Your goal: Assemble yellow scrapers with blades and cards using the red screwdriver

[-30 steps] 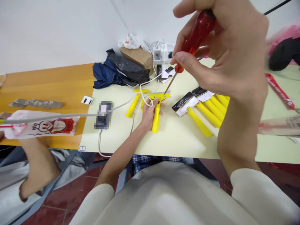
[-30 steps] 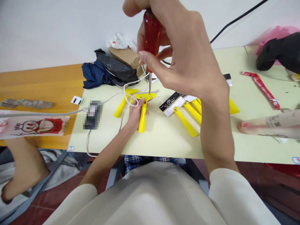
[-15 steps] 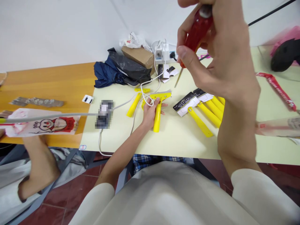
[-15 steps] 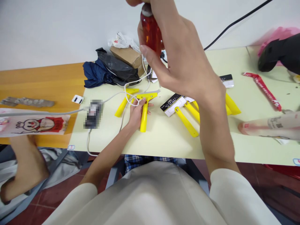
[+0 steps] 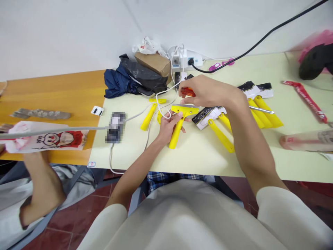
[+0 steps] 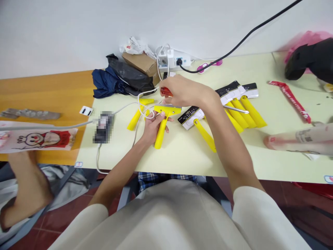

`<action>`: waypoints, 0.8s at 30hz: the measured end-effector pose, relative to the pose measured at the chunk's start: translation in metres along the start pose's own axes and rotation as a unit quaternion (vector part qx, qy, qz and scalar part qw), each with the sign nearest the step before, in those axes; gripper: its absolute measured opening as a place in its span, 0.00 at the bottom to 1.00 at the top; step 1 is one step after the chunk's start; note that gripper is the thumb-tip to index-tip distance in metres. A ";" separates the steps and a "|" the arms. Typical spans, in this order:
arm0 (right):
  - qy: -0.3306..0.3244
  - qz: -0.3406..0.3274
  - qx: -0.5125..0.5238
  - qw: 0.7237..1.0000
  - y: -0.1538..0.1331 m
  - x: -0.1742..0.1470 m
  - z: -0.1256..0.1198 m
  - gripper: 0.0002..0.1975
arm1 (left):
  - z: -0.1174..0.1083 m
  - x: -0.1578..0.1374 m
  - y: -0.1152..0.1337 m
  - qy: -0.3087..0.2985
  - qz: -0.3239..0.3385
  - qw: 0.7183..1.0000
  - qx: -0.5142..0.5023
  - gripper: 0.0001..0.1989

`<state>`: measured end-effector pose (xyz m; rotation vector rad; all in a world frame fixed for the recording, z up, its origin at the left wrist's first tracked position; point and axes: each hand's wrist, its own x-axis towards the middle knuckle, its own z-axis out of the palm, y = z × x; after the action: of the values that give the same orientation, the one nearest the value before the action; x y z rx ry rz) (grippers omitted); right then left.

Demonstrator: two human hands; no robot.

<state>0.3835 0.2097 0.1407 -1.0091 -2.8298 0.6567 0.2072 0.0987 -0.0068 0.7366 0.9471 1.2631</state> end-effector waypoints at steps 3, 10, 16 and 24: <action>-0.038 -0.019 0.031 0.999 -0.001 0.001 0.001 0.04 | -0.001 0.000 0.001 -0.008 -0.006 1.000 -0.002 0.26; -0.038 -0.018 0.057 0.998 -0.005 0.005 0.003 0.02 | -0.001 0.000 0.002 -0.008 -0.017 1.000 -0.017 0.26; 0.010 -0.037 0.073 0.997 0.005 0.014 0.015 0.10 | -0.003 0.000 0.002 0.023 -0.042 0.999 -0.008 0.26; 0.236 -0.025 0.135 0.962 -0.022 -0.011 -0.008 0.14 | -0.004 0.002 0.004 0.035 -0.048 0.998 -0.017 0.22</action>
<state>0.3805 0.1907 0.1582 -0.8986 -2.2735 0.6681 0.2017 0.1011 -0.0056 0.6163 1.0036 1.2241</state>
